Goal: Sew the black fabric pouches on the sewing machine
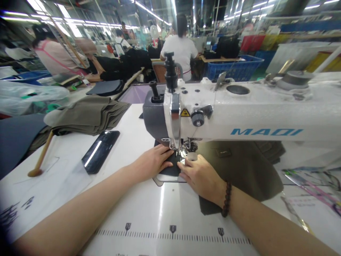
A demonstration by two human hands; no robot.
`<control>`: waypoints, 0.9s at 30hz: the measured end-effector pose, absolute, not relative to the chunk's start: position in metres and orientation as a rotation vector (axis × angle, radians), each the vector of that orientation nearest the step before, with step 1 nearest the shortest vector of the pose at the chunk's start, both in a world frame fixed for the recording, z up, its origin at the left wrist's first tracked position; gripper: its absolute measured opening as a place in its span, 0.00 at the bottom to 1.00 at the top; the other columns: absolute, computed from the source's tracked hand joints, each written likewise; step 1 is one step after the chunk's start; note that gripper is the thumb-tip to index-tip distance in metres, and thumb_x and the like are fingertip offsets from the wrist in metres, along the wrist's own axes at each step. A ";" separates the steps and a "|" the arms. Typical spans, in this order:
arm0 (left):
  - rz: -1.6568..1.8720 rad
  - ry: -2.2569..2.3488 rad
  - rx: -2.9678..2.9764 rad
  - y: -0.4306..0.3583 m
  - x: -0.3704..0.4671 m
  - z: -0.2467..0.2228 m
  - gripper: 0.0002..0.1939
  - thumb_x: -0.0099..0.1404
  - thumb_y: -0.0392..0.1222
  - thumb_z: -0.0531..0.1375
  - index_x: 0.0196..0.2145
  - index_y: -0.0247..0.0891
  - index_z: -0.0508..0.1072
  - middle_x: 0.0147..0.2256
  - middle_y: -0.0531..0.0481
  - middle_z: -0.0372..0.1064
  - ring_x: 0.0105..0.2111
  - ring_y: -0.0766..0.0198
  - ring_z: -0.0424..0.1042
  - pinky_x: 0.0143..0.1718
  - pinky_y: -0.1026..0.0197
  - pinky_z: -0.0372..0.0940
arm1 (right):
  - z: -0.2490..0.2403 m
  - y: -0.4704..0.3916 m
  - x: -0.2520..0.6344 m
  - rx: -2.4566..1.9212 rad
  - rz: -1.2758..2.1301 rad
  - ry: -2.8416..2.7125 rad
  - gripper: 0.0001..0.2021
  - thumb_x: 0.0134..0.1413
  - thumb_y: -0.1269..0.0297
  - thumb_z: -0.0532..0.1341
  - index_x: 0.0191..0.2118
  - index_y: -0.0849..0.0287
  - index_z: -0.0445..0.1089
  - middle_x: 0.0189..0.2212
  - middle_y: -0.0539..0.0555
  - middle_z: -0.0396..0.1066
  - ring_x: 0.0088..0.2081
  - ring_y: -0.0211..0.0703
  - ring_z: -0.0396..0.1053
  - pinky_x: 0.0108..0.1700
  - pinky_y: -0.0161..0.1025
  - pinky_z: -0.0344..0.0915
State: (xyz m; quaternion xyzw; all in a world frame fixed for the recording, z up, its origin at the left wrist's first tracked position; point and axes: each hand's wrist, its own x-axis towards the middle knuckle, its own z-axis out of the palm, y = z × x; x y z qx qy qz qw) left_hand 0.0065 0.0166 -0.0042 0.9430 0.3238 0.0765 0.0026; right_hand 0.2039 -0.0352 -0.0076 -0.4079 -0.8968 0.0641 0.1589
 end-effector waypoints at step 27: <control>0.305 0.737 2.943 0.010 0.003 0.003 0.13 0.65 0.37 0.49 0.36 0.31 0.72 0.39 0.46 0.67 0.40 0.62 0.65 0.43 0.61 0.63 | -0.009 -0.034 0.205 -1.073 0.159 -2.532 0.12 0.56 0.65 0.51 0.40 0.64 0.69 0.28 0.55 0.66 0.32 0.40 0.62 0.36 0.38 0.58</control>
